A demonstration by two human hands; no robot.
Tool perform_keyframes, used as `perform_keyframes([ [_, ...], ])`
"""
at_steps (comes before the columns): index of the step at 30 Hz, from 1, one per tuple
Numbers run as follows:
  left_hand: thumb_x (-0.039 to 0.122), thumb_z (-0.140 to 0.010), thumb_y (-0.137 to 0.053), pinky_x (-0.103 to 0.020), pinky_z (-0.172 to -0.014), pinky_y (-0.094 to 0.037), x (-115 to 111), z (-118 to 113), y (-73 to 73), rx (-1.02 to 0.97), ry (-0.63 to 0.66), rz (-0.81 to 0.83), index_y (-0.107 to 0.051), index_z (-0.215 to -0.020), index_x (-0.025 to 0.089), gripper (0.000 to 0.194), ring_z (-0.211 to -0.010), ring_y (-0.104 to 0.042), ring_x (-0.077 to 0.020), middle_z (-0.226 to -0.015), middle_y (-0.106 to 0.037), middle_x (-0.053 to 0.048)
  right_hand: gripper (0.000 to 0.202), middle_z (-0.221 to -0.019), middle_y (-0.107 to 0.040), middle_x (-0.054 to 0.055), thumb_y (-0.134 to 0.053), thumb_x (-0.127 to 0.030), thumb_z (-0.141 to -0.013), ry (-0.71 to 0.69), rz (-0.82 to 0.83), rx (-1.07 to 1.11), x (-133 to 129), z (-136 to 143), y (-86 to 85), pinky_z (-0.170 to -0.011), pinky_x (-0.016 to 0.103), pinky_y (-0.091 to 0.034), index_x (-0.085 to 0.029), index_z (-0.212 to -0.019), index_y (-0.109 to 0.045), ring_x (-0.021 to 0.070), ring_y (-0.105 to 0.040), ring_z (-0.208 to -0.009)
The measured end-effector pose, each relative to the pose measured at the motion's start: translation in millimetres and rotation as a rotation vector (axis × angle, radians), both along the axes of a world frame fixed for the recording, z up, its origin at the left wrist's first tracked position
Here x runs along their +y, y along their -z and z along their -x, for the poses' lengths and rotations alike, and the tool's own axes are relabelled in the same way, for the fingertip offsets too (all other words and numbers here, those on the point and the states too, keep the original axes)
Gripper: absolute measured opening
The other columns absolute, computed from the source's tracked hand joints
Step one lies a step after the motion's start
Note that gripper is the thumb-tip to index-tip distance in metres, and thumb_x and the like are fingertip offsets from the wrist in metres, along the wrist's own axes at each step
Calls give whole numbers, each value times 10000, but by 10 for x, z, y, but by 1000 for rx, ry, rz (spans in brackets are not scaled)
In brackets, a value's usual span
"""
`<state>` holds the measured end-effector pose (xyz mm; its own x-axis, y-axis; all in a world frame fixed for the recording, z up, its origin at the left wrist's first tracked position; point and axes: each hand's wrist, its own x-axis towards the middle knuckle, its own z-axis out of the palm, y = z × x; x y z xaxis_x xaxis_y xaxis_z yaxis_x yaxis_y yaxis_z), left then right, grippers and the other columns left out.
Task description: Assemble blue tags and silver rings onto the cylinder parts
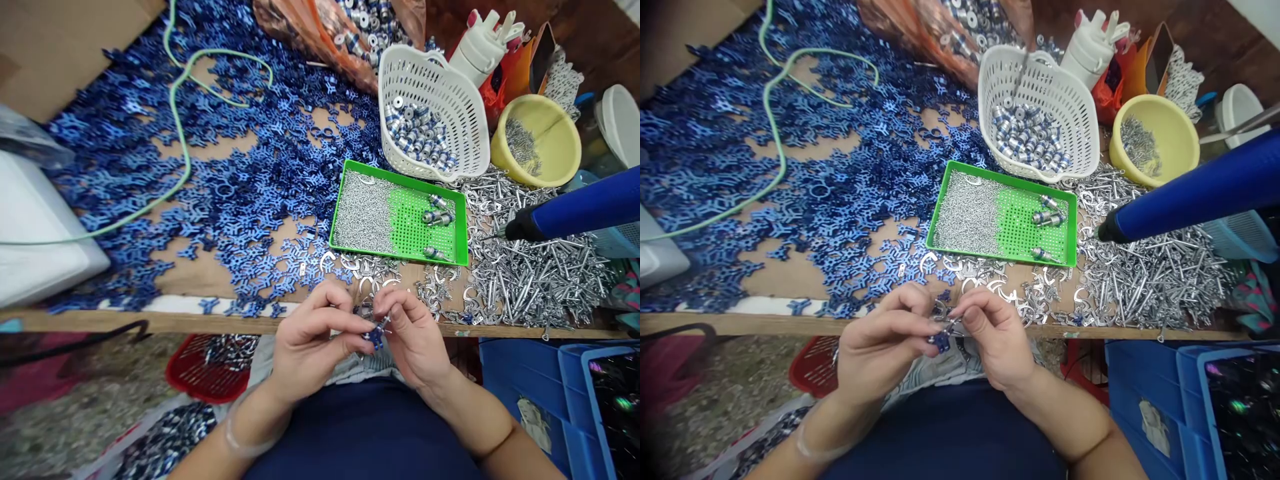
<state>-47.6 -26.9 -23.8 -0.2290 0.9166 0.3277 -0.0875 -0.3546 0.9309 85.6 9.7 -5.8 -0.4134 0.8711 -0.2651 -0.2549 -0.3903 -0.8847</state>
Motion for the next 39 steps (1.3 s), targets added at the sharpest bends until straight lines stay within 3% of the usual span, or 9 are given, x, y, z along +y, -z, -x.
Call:
perform_keyframes([
  [4, 218, -705, -733, -256, -533, -398, -24, 35, 26, -13, -56, 13, -716, -829, 259, 131, -625, -468, -121, -645, -462, 9, 165, -839, -606, 8, -590, -393, -810, -34, -122, -220, 103, -168, 76, -717, 280, -438, -275, -903, -657, 140, -552, -786],
  [8, 196, -724, -715, -254, -536, -397, -51, 102, 88, -21, -89, 30, -710, -883, 263, 172, -651, -483, -121, -696, -493, -1, 86, -878, -601, 15, -576, -279, -824, 24, -530, -740, 304, -383, 100, -787, 332, -397, -254, -874, -642, 178, -519, -875],
  [13, 172, -729, -708, -254, -551, -400, -59, 131, 115, -16, -109, 23, -705, -896, 266, 192, -665, -482, -119, -709, -496, 2, 103, -856, -567, 42, -546, -226, -842, -308, -864, -1237, 425, -383, 130, -741, 352, -353, -239, -889, -637, 216, -440, -849],
  [19, 178, -724, -712, -246, -532, -414, -81, 117, 104, 0, -102, 41, -707, -889, 261, 185, -659, -499, -119, -719, -507, -4, 93, -833, -547, 62, -516, -180, -844, -450, -990, -1485, 437, -305, 180, -693, 348, -316, -196, -805, -599, 225, -419, -807],
  [23, 184, -720, -717, -243, -534, -417, -78, 114, 115, 8, -100, 56, -708, -892, 266, 190, -667, -503, -121, -724, -521, -8, 103, -825, -560, 59, -484, -171, -858, -381, -915, -1376, 423, -345, 147, -709, 352, -348, -187, -803, -569, 214, -449, -806],
  [27, 159, -719, -716, -236, -545, -412, -45, 78, 77, 18, -115, 32, -703, -892, 261, 202, -669, -491, -116, -710, -510, 0, 95, -816, -577, 17, -497, -196, -862, -130, -608, -847, 329, -366, -30, -666, 295, -425, -216, -924, -566, 155, -518, -761],
  [29, 162, -723, -714, -238, -555, -406, -24, 42, 43, 39, -157, 12, -701, -889, 257, 191, -670, -481, -117, -701, -499, 4, 176, -827, -590, 5, -533, -189, -847, -20, -536, -614, 242, -336, -149, -661, 278, -455, -254, -1001, -590, 138, -546, -763],
  [33, 176, -737, -704, -251, -573, -396, -6, -27, 3, 110, -265, -45, -687, -921, 261, 204, -668, -467, -117, -703, -485, 13, 261, -842, -646, -10, -579, -88, -804, 56, -639, -424, 46, -209, -282, -705, 275, -496, -301, -935, -655, 128, -596, -805],
  [39, 171, -736, -703, -276, -594, -386, -26, -47, 27, 254, -390, -93, -671, -954, 263, 238, -668, -467, -124, -702, -487, 20, 343, -879, -706, 7, -608, -37, -750, 141, -795, -443, -94, -55, -136, -705, 318, -561, -286, -986, -616, 153, -668, -789],
])
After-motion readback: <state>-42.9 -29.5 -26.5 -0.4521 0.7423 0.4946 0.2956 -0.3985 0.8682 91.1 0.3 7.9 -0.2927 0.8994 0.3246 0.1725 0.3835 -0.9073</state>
